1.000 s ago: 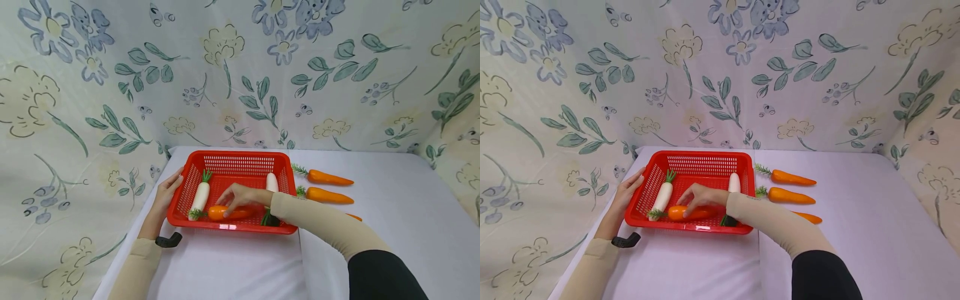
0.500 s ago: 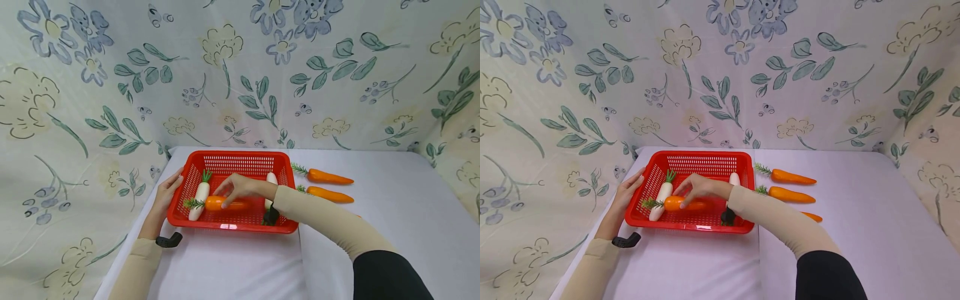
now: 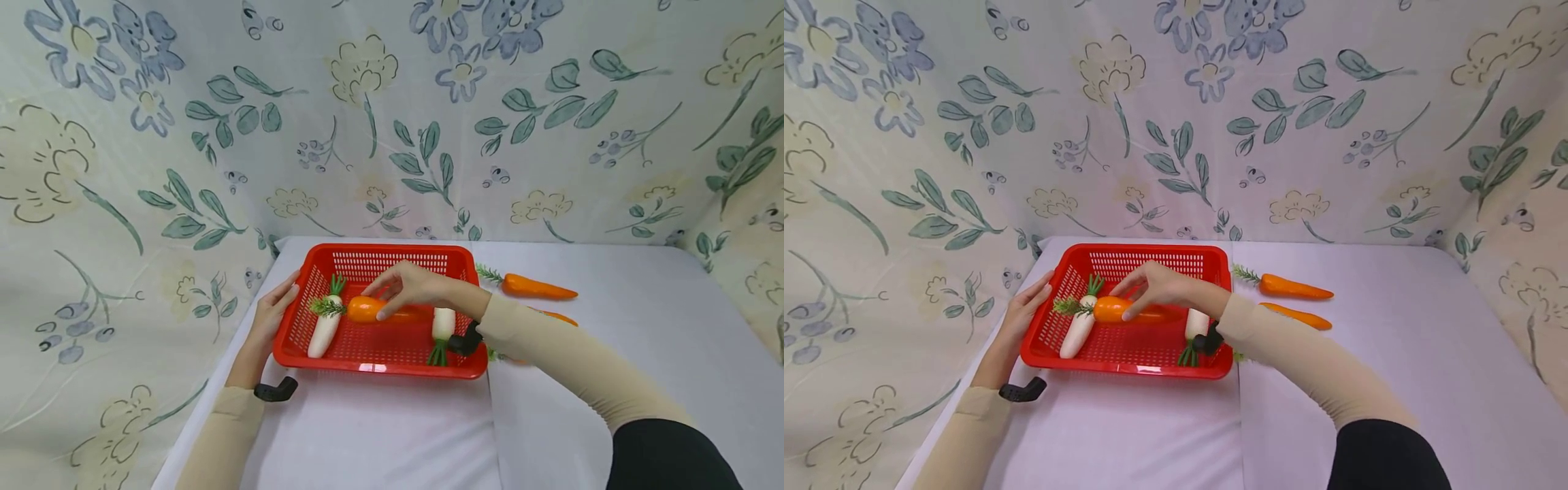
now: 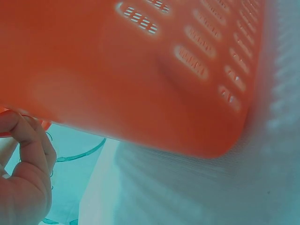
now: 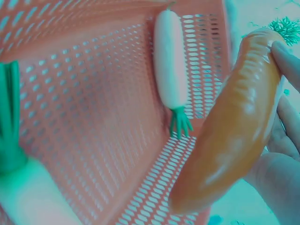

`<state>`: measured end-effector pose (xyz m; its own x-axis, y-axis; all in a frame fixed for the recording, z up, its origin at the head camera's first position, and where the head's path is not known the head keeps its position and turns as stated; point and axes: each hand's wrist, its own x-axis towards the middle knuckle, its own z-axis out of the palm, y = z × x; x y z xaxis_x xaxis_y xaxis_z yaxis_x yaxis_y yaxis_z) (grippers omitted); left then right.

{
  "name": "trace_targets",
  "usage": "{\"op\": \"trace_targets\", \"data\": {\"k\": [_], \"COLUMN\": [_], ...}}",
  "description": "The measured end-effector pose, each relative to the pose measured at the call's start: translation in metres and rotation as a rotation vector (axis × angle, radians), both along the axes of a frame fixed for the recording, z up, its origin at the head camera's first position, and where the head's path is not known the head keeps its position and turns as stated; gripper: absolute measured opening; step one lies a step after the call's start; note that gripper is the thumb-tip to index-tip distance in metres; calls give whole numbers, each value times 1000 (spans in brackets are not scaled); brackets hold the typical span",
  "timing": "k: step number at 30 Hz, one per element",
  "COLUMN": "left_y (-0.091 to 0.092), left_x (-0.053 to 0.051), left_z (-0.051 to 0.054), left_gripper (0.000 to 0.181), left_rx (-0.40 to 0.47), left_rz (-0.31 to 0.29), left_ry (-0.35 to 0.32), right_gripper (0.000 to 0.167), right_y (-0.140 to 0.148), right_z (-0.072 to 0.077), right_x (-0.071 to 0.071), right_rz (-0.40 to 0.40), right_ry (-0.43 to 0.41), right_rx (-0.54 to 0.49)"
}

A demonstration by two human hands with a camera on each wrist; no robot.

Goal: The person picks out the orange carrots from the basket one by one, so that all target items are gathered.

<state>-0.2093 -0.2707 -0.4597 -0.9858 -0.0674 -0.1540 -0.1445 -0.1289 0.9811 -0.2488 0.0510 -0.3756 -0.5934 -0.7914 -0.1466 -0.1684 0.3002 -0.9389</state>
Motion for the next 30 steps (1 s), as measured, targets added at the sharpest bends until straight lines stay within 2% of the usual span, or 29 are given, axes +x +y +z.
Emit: {"op": "trace_targets", "data": {"k": [2,7,13,18,21,26,30], "left_y": [-1,-2,-1,0,1,7,10], "left_x": [-2,0,0,0,3,9,13], "left_z": [-5,-9,-8,-6,-1,15,22], "left_gripper": [53,56,56,54,52,51,51], "left_rx": [-5,-38,-67,-67,-56,-58,-67], "left_rz": [5,9,4,5,2,-3,-5], "left_ry": [-2,-8,11,10,-8,-20,-22], "right_gripper": [42,43,43,44,46,47,48], "right_y": [10,40,75,104,121,148,166], "right_z": [5,18,30,33,31,25,21], "right_x": [1,5,7,12,17,22,28], "right_rz": [-11,-30,-57,-98,-123,-194,-232], "right_ry": [-5,-1,56,59,48,14,18], "right_rx": [-10,-36,-16,3,19,46,77]}}
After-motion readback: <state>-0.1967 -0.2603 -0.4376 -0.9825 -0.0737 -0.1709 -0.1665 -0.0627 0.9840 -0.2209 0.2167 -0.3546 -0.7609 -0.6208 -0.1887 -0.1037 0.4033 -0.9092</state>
